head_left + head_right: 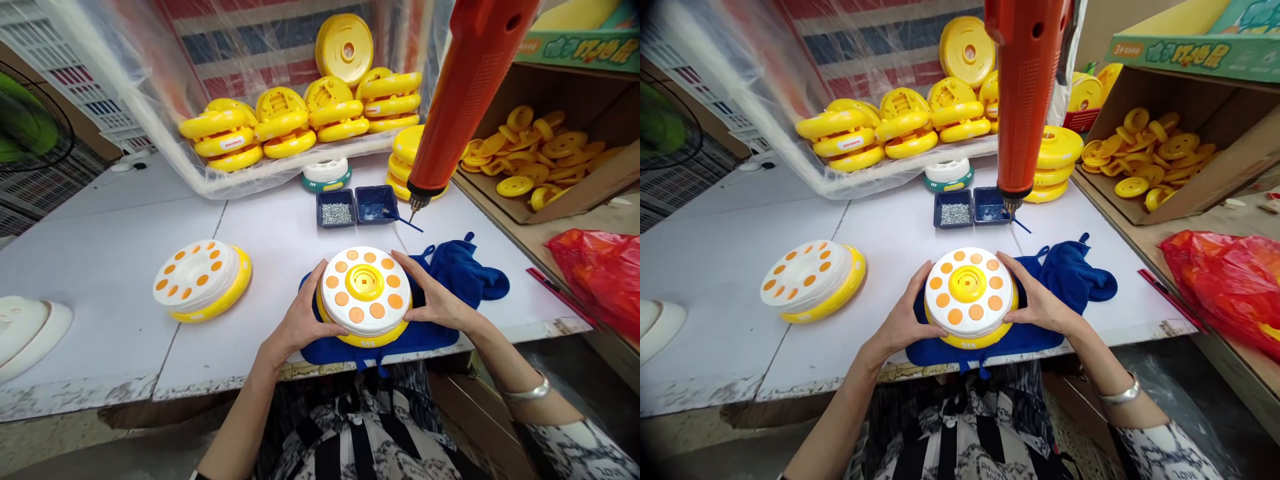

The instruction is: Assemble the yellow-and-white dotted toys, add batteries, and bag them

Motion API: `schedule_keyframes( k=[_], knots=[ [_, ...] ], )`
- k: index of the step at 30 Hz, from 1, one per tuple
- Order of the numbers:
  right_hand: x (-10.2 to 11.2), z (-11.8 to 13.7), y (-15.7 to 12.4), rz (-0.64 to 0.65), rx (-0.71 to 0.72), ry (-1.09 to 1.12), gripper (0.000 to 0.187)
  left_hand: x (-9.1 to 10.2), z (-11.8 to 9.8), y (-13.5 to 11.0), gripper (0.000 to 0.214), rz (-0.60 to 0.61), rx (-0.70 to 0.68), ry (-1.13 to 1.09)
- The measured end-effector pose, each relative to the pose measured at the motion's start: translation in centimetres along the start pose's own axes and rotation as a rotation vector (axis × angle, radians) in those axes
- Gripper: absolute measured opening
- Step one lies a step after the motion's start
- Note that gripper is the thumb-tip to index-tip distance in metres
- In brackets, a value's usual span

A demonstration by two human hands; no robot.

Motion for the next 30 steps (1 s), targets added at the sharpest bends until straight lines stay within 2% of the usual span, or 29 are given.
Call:
schedule_keyframes(
  k=[10,22,28,30],
  knots=[
    [0.1,0.1,-0.2,0.056,-0.05,-0.007,0.108,0.7,0.3,-0.2,0.124,0.034,0.039,0.059],
    [0.1,0.1,0.4,0.006,-0.038,0.032,0.108,0.5,-0.1,0.1,0.124,-0.003,0.024,0.065],
    [0.2,-0.2,0.1,0.037,-0.046,0.037,0.106,0.5,0.2,-0.5,0.125,0.029,0.065,-0.005],
    [0.5,-0.5,-0.4,-0.012,-0.06,0.039,0.098,0.7,0.4,-1.0,0.114,0.004,0.09,-0.064]
  ],
)
Point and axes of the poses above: each hand's wrist, its own y-axis towards the middle knuckle, its own x-axis out of the back of the hand, z = x × y, the point moved 3 cm from there along y, towards the middle knuckle, and after that the axes turned 6 degrees about x, right-handed, at the moved point
